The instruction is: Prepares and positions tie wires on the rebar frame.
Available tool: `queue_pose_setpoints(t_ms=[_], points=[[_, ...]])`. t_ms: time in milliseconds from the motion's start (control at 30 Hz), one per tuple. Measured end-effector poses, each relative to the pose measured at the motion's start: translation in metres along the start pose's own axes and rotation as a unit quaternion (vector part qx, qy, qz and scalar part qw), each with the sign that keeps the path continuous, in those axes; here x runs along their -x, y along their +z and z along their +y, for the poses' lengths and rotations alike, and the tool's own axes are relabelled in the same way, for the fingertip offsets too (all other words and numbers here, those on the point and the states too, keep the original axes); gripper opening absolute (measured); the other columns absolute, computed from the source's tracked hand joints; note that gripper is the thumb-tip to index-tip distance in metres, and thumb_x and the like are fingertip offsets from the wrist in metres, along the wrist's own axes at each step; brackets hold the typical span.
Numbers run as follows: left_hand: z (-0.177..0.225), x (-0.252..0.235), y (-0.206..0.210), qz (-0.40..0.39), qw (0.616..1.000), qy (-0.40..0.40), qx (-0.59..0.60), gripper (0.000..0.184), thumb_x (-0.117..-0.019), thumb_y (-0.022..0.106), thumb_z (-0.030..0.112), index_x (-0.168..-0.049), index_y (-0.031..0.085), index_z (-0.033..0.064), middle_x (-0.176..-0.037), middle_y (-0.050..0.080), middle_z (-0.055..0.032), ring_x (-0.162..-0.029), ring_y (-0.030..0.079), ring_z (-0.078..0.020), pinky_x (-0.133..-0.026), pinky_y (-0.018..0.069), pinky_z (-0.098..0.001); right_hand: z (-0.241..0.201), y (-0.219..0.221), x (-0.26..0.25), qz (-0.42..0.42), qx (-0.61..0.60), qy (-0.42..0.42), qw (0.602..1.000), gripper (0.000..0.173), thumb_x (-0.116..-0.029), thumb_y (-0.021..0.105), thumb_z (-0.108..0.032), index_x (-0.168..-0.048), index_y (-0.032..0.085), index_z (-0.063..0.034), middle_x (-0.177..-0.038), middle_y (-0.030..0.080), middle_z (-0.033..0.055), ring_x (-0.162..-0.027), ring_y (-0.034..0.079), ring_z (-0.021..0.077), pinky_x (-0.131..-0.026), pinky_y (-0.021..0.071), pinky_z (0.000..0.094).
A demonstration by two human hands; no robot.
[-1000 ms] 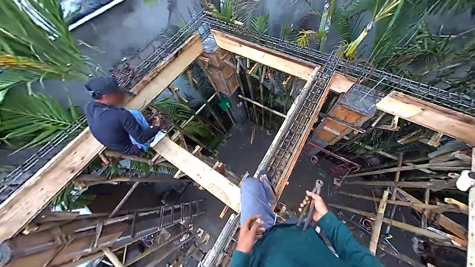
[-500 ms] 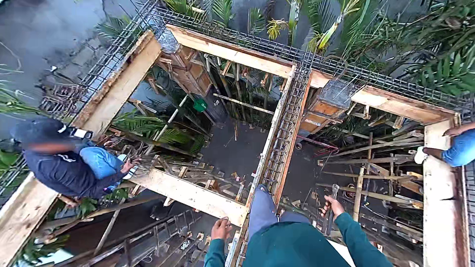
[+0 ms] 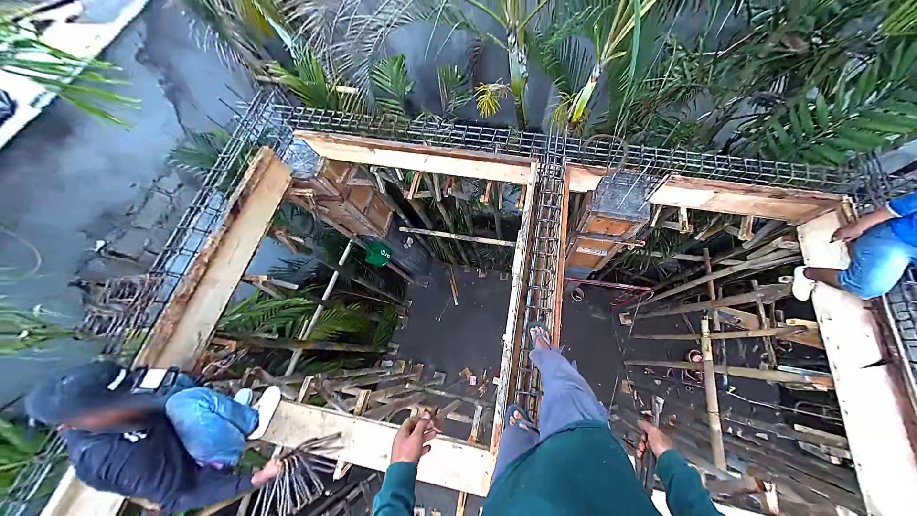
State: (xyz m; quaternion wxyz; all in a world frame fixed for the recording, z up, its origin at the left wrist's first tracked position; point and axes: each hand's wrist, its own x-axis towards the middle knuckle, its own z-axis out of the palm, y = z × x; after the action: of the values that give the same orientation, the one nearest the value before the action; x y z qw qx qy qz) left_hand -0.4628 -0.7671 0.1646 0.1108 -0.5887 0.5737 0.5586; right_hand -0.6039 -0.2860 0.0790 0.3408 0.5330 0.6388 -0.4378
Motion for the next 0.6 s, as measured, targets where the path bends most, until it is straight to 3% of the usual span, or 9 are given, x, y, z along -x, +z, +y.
queue_pose_setpoints(t_ms=[133,233,333,500,567,600], points=[[0.076,-0.031,0.000,0.030,0.998,0.053,0.005,0.037,-0.1097,0.049,0.022,-0.137,0.055,-0.0024,-0.119,0.066,-0.0260,-0.094,0.069,-0.0316,-0.079,0.0565,-0.0479,-0.039,0.015,-0.033,-0.013,0.041,0.021,0.999,0.037,-0.1116,0.041,-0.035,-0.090,0.046,-0.0053,-0.055,0.039,0.0023,-0.041,0.042,0.0147,-0.044,0.0476,0.0332],[0.144,-0.054,0.022,0.046,0.997,0.063,0.012,0.037,-0.1101,0.049,0.023,-0.137,0.054,-0.0013,-0.119,0.066,-0.0248,-0.090,0.069,-0.0289,-0.076,0.0569,-0.0449,-0.093,0.025,-0.050,-0.021,0.103,0.024,0.994,0.039,-0.1114,0.042,-0.037,-0.109,0.053,0.0002,-0.064,0.042,0.0044,-0.048,0.044,0.0166,-0.049,0.0470,0.0355],[0.218,-0.081,0.053,0.031,0.995,0.093,-0.013,0.036,-0.1098,0.050,0.023,-0.136,0.056,-0.0008,-0.118,0.068,-0.0233,-0.090,0.071,-0.0280,-0.076,0.0571,-0.0441,-0.162,0.036,-0.057,-0.016,0.124,0.012,0.992,0.041,-0.1101,0.046,-0.039,-0.117,0.055,0.0002,-0.069,0.044,0.0057,-0.052,0.044,0.0175,-0.051,0.0460,0.0366],[0.327,-0.102,0.104,0.002,0.992,0.126,-0.018,0.036,-0.1103,0.048,0.023,-0.137,0.055,-0.0007,-0.119,0.067,-0.0232,-0.093,0.070,-0.0287,-0.079,0.0571,-0.0448,-0.272,0.039,-0.059,-0.005,0.130,-0.039,0.991,0.042,-0.1085,0.049,-0.043,-0.111,0.058,-0.0022,-0.065,0.044,0.0023,-0.049,0.045,0.0144,-0.049,0.0466,0.0336],[0.358,-0.104,0.116,0.007,0.992,0.129,-0.003,0.036,-0.1102,0.049,0.023,-0.137,0.055,-0.0007,-0.119,0.067,-0.0229,-0.092,0.070,-0.0278,-0.078,0.0569,-0.0436,-0.315,0.040,-0.056,-0.007,0.123,-0.048,0.991,0.044,-0.1081,0.050,-0.044,-0.113,0.059,-0.0013,-0.067,0.043,0.0030,-0.050,0.045,0.0152,-0.050,0.0460,0.0341],[0.369,-0.106,0.119,0.009,0.992,0.129,0.003,0.036,-0.1103,0.049,0.024,-0.137,0.055,-0.0006,-0.119,0.067,-0.0227,-0.092,0.070,-0.0272,-0.078,0.0567,-0.0430,-0.332,0.040,-0.056,-0.010,0.128,-0.053,0.990,0.042,-0.1082,0.048,-0.045,-0.108,0.057,-0.0034,-0.065,0.043,0.0019,-0.048,0.044,0.0143,-0.048,0.0461,0.0327]])
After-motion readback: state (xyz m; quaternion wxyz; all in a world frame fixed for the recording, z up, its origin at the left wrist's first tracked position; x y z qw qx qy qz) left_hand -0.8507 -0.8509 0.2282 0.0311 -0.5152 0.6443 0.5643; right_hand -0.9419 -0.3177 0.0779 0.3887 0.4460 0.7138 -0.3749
